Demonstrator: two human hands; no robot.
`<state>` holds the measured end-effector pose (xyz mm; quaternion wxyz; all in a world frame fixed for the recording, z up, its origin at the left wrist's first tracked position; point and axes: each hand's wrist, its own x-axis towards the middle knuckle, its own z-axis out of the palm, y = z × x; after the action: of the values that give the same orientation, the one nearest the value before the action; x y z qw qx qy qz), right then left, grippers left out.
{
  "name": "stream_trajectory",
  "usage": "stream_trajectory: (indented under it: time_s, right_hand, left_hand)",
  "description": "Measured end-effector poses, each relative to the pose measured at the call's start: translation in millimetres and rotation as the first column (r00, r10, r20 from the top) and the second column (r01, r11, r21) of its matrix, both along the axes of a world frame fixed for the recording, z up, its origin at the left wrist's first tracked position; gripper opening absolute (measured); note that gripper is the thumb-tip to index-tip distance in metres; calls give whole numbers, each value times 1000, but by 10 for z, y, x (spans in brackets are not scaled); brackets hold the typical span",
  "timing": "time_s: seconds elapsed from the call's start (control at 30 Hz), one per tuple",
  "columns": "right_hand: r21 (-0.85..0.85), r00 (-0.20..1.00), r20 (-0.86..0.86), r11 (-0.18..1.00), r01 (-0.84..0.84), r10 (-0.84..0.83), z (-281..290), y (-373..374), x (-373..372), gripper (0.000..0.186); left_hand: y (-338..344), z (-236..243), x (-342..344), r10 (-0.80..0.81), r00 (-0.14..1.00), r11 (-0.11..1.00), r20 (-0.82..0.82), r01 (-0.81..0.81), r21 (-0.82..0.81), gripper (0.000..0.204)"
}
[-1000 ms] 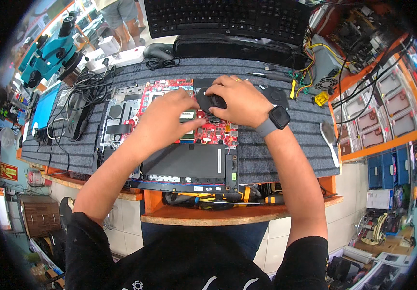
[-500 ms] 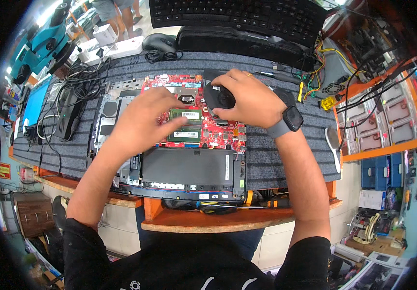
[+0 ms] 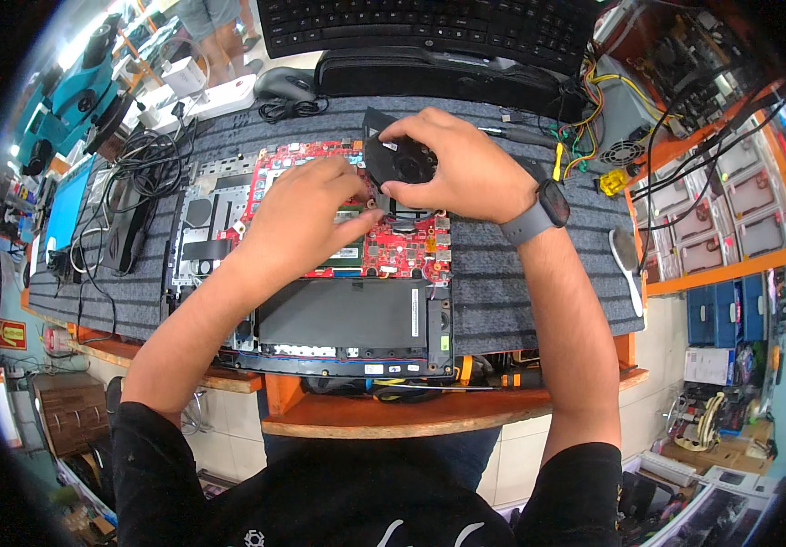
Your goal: The person solders a wire onto a cooling fan using a soldering iron and tweezers, then installs the fan into a laptop chassis and connects a cable by hand.
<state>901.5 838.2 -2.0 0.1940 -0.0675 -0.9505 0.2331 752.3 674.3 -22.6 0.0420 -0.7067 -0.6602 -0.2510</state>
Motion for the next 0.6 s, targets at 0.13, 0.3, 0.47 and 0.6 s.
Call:
stream_trajectory:
  time_s: [0.13, 0.3, 0.47, 0.6]
  right_hand:
    - [-7, 999, -34, 999, 40, -40, 87, -55, 33, 48]
    - [102, 992, -112, 992, 71, -59, 138, -84, 86, 48]
    - [106, 991, -112, 991, 83, -71, 134, -87, 139, 48]
    - [110, 988, -135, 990, 87, -72, 146, -130, 126, 48]
  left_hand:
    - [-2, 46, 88, 122, 953, 991, 279, -102, -85, 25]
    - [11, 52, 89, 153, 821, 987, 550, -98, -127, 28]
    - [-21, 108, 128, 112, 918, 994, 380, -103, -44, 27]
    - [-35, 66, 148, 123, 954, 988, 274, -143, 52, 24]
